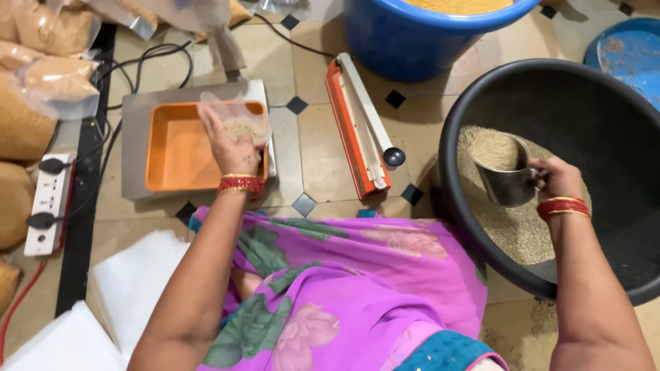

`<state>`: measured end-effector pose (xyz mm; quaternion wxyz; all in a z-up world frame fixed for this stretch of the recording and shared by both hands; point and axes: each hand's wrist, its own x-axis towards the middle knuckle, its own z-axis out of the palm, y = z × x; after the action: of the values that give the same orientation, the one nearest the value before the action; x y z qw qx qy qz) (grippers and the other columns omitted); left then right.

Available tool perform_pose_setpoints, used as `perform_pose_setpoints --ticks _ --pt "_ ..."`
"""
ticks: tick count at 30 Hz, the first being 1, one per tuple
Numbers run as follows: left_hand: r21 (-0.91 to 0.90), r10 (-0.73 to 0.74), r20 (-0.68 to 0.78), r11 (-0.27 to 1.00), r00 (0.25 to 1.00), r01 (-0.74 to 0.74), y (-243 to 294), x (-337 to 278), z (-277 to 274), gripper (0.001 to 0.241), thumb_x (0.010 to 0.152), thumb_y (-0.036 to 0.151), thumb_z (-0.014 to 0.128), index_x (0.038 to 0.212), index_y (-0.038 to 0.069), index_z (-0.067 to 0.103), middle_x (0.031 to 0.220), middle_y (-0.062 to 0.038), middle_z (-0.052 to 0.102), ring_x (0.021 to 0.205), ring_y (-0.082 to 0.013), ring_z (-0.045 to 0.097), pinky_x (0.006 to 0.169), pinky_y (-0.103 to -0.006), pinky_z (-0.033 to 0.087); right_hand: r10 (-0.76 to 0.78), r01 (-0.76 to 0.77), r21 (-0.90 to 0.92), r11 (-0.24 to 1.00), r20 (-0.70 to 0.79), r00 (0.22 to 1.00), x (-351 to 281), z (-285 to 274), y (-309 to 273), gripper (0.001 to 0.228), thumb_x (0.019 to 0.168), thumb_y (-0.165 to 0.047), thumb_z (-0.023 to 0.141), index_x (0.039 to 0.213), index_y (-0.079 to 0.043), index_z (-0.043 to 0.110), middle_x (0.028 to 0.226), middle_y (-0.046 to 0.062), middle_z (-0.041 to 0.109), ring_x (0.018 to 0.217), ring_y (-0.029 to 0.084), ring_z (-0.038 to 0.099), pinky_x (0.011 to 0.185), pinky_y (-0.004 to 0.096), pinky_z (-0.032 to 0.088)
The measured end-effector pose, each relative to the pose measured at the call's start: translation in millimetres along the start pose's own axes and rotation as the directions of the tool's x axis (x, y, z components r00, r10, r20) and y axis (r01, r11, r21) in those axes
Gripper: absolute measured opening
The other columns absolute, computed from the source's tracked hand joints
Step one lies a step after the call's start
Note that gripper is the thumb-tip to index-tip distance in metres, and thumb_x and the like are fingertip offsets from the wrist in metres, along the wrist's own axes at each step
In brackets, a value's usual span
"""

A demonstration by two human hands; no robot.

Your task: Filling small plastic bags with grains from a large bin and weighing them.

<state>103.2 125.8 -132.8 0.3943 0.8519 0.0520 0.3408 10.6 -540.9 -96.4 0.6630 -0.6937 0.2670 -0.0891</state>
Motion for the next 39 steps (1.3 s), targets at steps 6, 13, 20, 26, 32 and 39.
perform_pose_setpoints --ticks 6,13,20,26,32,39 --pt "-0.288 -0.178 0.093 0.937 0.98 0.198 58 0 -20 0.094 0.077 -0.011 0.053 0.163 0.002 0.017 0.172 -0.021 0.011 0.154 -0.0367 0.033 0.098 -0.0317 0.056 -0.114 0.156 0.362 0.919 -0.135 0.984 -36 2 -39 0.016 0.092 0.0 0.068 0.079 -0.008 0.063 0.074 0.003 0.061 0.053 0.01 0.049 0.051 0.023 0.038" --pt "-0.21 -0.084 0.131 0.971 0.988 0.111 76 -35 -14 0.098 0.078 -0.012 0.052 0.165 0.001 0.008 0.174 -0.021 0.006 0.16 -0.0397 0.019 0.116 -0.03 0.051 -0.334 0.167 0.551 0.818 0.217 0.917 -115 83 -131 0.012 0.092 -0.005 0.065 0.081 -0.006 0.063 0.073 0.005 0.062 0.057 0.011 0.053 0.064 0.028 0.049" --pt "-0.267 -0.089 0.117 0.957 0.989 0.118 73 -39 -5 0.096 0.08 -0.01 0.051 0.164 0.001 0.008 0.173 -0.022 0.007 0.161 -0.0384 0.018 0.122 -0.0317 0.042 -0.374 0.403 0.07 0.913 0.543 0.752 -174 253 -196 0.015 0.089 -0.009 0.077 0.099 0.0 0.071 0.086 0.002 0.069 0.072 0.008 0.061 0.068 0.023 0.048" --pt "-0.161 -0.082 0.095 0.982 0.992 0.096 79 -39 -3 0.099 0.077 -0.01 0.053 0.165 0.001 0.009 0.173 -0.022 0.008 0.16 -0.0387 0.02 0.127 -0.0373 0.032 -0.542 0.971 -0.161 -0.178 0.839 0.04 -222 406 -162 0.017 0.076 -0.026 0.083 0.077 -0.011 0.075 0.071 0.011 0.07 0.078 0.03 0.064 0.073 0.044 0.05" --pt "-0.2 -0.01 0.045 0.98 0.999 0.019 67 -32 -2 0.095 0.086 -0.006 0.06 0.166 0.005 0.009 0.174 -0.022 0.01 0.161 -0.0397 0.02 0.13 -0.0429 0.028 -0.397 0.841 -0.063 -0.537 0.898 -0.187 -203 436 -135 0.01 0.089 -0.02 0.069 0.082 -0.013 0.069 0.079 0.003 0.071 0.094 0.021 0.065 0.087 0.038 0.044" --pt "-0.187 0.151 0.041 0.972 0.988 -0.141 102 -36 -49 0.081 0.095 0.004 0.066 0.165 0.006 0.025 0.17 -0.029 0.012 0.156 -0.045 0.026 0.121 -0.047 0.041 -0.666 0.969 -0.249 -0.013 0.725 0.177 -174 342 -176 0.019 0.087 -0.02 0.084 0.082 -0.008 0.071 0.077 0.005 0.068 0.075 0.019 0.062 0.071 0.037 0.047"
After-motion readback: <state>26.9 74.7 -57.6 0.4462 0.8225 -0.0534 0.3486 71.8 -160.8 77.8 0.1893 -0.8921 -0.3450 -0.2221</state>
